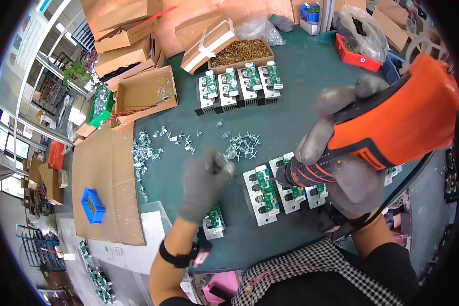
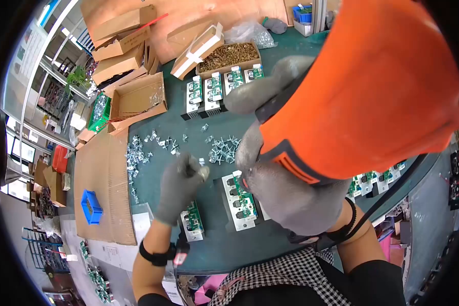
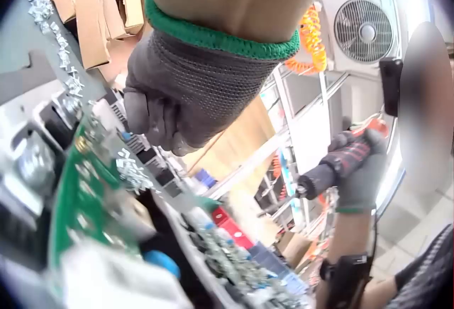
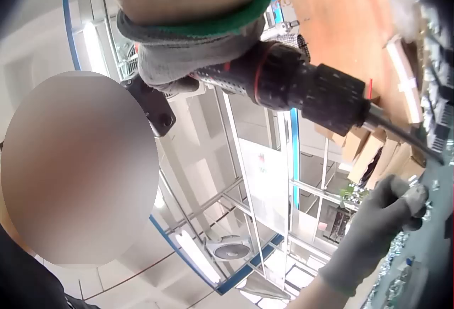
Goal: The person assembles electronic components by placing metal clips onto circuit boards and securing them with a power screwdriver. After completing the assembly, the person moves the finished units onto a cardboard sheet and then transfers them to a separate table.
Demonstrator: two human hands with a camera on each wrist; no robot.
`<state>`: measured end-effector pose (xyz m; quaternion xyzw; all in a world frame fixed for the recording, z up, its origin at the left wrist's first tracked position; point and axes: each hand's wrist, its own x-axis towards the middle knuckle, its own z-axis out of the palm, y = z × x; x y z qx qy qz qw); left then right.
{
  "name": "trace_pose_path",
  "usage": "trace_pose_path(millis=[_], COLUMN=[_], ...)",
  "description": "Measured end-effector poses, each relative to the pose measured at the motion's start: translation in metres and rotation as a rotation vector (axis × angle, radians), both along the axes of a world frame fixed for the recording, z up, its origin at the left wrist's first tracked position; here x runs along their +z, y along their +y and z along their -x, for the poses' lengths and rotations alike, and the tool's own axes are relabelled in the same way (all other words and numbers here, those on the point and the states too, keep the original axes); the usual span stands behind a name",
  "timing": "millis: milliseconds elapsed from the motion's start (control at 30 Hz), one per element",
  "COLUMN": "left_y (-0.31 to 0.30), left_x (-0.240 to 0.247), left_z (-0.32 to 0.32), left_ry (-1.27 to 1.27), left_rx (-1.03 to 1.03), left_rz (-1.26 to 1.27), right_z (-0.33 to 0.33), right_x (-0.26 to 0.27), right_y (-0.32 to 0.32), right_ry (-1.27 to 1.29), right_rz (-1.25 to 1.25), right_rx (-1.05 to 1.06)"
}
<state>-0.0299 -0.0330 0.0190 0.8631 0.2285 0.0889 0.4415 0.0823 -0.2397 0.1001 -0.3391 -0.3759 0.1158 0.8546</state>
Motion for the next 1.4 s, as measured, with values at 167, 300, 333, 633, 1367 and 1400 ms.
trace_pose_path(millis=[167,300,333,633,1367,1400], left_y=[-0.045,-0.055,-0.055,-0.055,-0.041,-0.04], left_x=[0.02,0.002,-0.003,-0.004,-0.021,-0.025], left_z=[0.029,0.038,0.039,0.044,0.018,0.019], left_ry=[-0.047,-0.087,-0.125,-0.116,-0.177,-0.199], left_rx=[-0.055,-0.035,-0.03,-0.039,-0.198,-0.198], left_rz=[0.34,0.453,0.436,0.323,-0.58,-0.587], right_z=[0.004,0.006,0.007,0.017,0.022,0.028], right_x=[0.0,-0.003,-0.003,-0.001,-0.02,-0.009], right_y=[0.008,0.012,0.012,0.016,0.051,0.052], right_ry=[-0.029,-0.075,-0.091,-0.342,-0.164,0.032], right_rz=[-0.031,-0.023,-0.015,0.114,0.326,0.316], right_rx=[0.033,0.033,0.027,-0.142,-0.21,-0.135])
